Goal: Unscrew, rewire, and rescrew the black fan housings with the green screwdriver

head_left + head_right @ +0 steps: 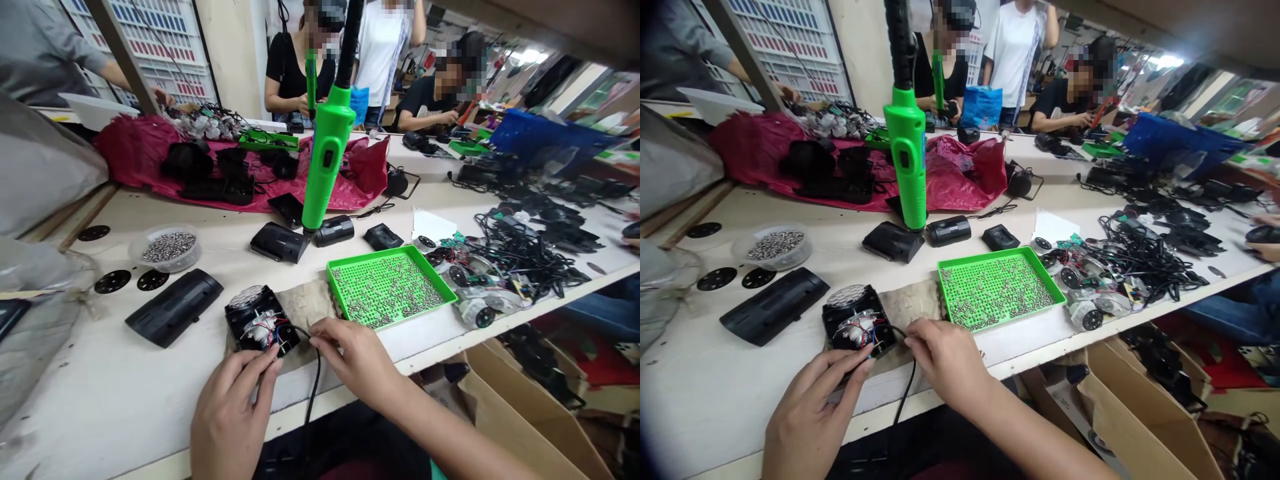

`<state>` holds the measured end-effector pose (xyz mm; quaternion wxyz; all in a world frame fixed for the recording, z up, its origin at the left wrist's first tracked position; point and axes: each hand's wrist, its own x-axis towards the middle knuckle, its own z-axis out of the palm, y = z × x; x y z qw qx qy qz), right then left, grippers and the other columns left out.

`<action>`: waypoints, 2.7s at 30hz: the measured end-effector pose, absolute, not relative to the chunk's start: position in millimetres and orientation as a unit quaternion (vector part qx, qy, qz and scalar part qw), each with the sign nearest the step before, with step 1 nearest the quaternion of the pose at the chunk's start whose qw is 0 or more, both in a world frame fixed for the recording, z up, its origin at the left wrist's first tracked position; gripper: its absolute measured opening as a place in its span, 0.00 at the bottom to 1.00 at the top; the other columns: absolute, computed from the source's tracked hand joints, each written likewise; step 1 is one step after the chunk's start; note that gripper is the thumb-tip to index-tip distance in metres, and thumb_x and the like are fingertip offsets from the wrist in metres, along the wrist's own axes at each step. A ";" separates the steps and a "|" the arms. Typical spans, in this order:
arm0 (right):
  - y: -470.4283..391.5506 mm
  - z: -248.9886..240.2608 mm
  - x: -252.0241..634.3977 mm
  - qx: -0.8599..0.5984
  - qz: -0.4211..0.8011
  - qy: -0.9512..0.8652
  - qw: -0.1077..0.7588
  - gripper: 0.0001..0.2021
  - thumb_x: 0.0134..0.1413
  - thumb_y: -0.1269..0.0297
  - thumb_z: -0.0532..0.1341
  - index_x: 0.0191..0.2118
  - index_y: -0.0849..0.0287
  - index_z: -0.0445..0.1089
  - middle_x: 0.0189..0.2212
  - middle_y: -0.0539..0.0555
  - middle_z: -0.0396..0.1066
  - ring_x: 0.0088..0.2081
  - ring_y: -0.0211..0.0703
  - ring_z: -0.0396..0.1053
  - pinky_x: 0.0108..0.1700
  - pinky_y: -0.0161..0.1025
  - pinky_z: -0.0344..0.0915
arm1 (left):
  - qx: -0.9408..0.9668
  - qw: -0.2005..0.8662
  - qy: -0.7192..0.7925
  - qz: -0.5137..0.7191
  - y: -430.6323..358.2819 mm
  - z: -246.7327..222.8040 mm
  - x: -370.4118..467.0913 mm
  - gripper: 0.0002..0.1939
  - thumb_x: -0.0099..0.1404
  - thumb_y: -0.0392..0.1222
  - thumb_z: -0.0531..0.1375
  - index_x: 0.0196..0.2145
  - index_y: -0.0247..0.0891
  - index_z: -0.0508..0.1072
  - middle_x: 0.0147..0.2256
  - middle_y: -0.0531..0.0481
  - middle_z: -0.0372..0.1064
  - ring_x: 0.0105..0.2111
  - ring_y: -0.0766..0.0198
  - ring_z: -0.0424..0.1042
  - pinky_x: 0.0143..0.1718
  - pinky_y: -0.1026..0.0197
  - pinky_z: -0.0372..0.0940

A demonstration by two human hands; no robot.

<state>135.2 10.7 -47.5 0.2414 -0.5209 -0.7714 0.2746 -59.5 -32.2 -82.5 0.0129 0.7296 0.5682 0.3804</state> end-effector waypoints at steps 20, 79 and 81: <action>18.8 -30.7 95.6 -0.586 0.110 -0.800 0.070 0.10 0.64 0.68 0.53 0.34 0.60 0.70 0.28 0.54 0.77 0.28 0.47 0.76 0.25 0.37 0.57 | 0.753 -0.018 0.549 0.363 -23.6 -80.1 -51.2 0.12 0.66 0.37 0.60 0.47 0.37 0.74 0.35 0.48 0.69 0.35 0.60 0.66 0.40 0.58 0.60; 0.3 -55.1 139.7 -0.482 0.265 -0.783 0.290 0.13 0.66 0.68 0.51 0.51 0.61 0.69 0.42 0.59 0.77 0.42 0.47 0.77 0.43 0.43 0.72 | 0.638 0.093 0.609 0.462 -47.0 -79.1 -64.6 0.18 0.67 0.35 0.57 0.52 0.51 0.72 0.54 0.51 0.66 0.46 0.63 0.71 0.46 0.62 0.67; 0.4 -54.6 140.5 -0.487 0.256 -0.780 0.297 0.14 0.66 0.69 0.50 0.50 0.61 0.69 0.41 0.59 0.77 0.41 0.47 0.76 0.42 0.43 0.72 | 0.581 0.134 0.646 0.477 -46.8 -77.6 -64.5 0.17 0.68 0.40 0.56 0.53 0.50 0.71 0.53 0.50 0.67 0.44 0.62 0.72 0.45 0.61 0.69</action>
